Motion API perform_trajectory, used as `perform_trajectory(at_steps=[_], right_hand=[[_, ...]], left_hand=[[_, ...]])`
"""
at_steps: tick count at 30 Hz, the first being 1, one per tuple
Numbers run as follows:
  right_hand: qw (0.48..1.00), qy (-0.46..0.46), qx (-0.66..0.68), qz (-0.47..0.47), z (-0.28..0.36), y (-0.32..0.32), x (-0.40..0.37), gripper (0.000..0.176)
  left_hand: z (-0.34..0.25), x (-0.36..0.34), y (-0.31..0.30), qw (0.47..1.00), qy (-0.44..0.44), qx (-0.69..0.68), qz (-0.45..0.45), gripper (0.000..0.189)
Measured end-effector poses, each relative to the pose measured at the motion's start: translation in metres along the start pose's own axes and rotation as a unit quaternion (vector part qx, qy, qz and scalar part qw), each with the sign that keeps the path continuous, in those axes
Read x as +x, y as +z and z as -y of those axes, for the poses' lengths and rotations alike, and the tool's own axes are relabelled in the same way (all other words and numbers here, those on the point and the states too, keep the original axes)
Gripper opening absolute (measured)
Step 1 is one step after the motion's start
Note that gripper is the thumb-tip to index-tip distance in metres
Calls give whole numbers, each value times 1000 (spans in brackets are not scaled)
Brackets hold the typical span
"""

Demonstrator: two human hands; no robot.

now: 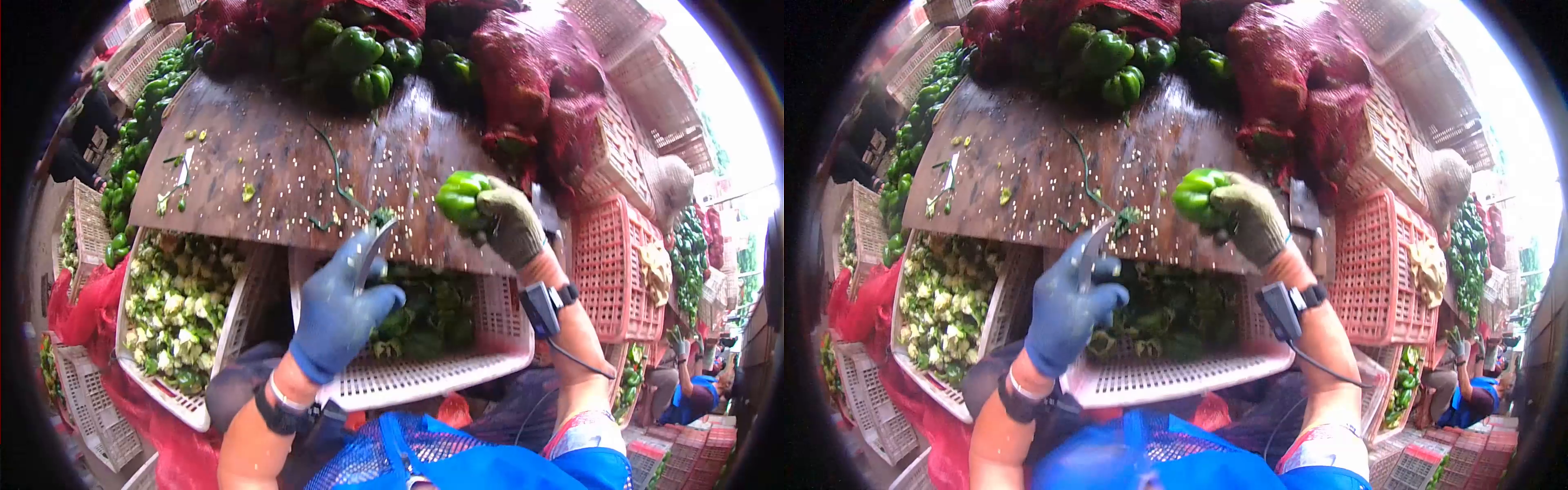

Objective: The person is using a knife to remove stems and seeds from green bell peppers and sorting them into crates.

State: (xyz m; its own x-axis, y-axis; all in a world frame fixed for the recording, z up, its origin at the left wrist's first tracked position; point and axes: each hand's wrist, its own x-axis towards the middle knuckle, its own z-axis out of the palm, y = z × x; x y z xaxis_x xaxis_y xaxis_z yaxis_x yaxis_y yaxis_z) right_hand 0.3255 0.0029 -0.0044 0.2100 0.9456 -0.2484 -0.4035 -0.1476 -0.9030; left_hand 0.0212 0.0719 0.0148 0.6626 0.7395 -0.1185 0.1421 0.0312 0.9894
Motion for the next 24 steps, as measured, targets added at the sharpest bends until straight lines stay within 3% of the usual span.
perform_trajectory(at_steps=[2,4,6,8,11,12,14,18,20,24], right_hand=[[997,19,69,-4,1,61,-57,59],[998,-33,-35,31,0,92,-104,57],[997,75,-29,14,9,106,-127,52],[994,92,-39,-44,17,122,-148,57],[976,-73,-193,-75,3,135,-170,76],[958,-46,-268,-93,5,141,-178,97],[909,-143,-377,-103,0,146,-189,102],[901,-155,-395,-95,0,158,-206,104],[913,-135,-375,-85,-4,158,-210,105],[906,-182,-366,-111,-15,172,-219,109]], left_hand=[[-2,-3,8,997,28,-56,41,76],[-4,-10,16,986,11,-135,95,81],[-26,-29,19,983,-30,-113,144,77],[-34,-48,23,974,-44,-151,166,73],[-44,-72,25,966,-21,-211,149,67],[-52,-83,26,967,-21,-215,136,67],[-70,-102,29,968,-20,-224,115,67],[-61,-124,34,957,2,-284,66,53],[-65,-134,32,960,0,-273,62,46],[-57,-138,41,956,5,-284,72,43]])
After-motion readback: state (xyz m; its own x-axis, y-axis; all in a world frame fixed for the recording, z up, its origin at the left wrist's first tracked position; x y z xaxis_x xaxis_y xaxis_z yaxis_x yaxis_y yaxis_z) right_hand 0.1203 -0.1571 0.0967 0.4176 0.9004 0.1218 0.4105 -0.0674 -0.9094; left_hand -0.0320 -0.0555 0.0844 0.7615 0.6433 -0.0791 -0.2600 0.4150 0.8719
